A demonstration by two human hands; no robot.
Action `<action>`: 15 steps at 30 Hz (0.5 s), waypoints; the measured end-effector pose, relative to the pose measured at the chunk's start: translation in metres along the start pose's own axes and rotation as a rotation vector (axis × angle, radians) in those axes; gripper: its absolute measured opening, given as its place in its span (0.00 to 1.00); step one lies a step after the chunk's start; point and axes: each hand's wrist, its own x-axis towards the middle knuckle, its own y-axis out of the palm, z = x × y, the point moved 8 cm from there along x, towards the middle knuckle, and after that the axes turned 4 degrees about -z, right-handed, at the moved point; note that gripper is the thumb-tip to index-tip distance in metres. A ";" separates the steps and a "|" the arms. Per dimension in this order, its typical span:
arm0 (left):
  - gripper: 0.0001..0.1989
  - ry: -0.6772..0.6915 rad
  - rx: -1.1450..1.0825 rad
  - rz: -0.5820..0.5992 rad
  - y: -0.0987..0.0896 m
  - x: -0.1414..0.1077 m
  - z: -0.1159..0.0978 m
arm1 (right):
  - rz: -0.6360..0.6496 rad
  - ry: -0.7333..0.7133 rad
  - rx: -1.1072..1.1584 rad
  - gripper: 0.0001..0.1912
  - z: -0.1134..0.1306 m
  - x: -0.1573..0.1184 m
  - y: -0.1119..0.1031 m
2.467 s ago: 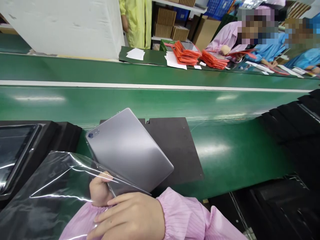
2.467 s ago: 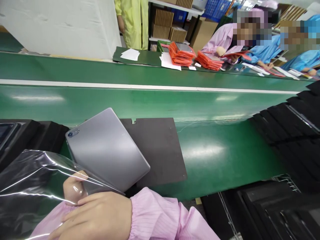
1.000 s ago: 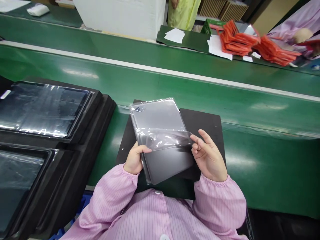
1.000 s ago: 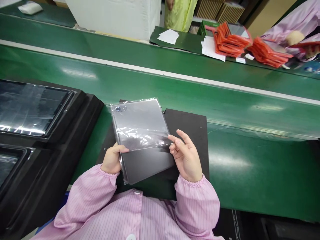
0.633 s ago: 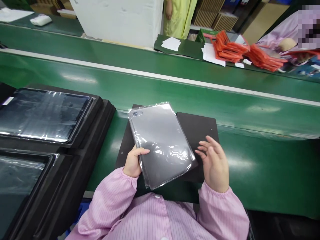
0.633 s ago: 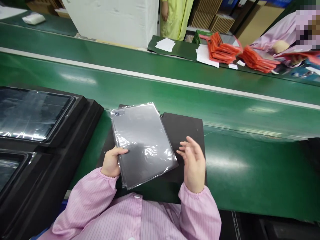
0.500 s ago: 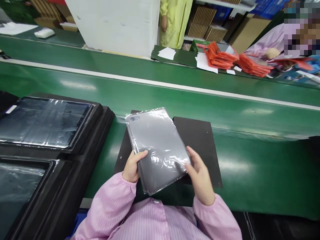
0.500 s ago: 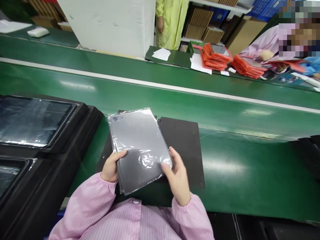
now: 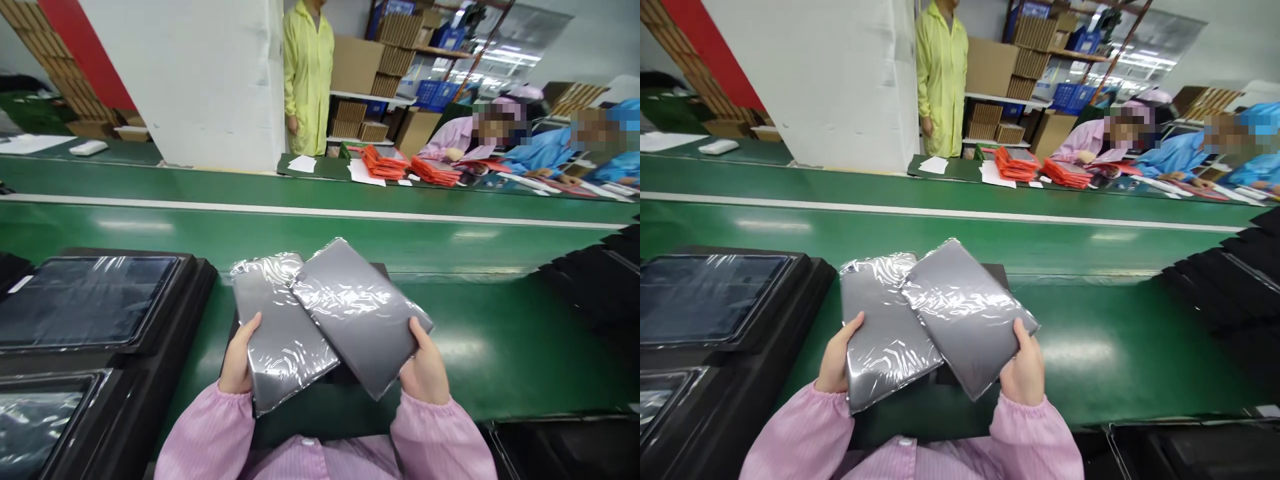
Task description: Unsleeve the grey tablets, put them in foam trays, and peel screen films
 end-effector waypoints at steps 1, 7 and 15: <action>0.10 0.004 -0.007 -0.012 -0.003 -0.001 -0.002 | -0.052 -0.113 0.016 0.18 0.017 0.001 -0.007; 0.01 0.054 -0.041 -0.217 -0.031 0.002 -0.002 | -0.495 -1.098 -0.296 0.20 0.081 -0.051 -0.046; 0.01 0.149 -0.084 -0.277 -0.055 0.015 -0.009 | 0.433 -1.830 -0.864 0.32 0.017 -0.086 0.015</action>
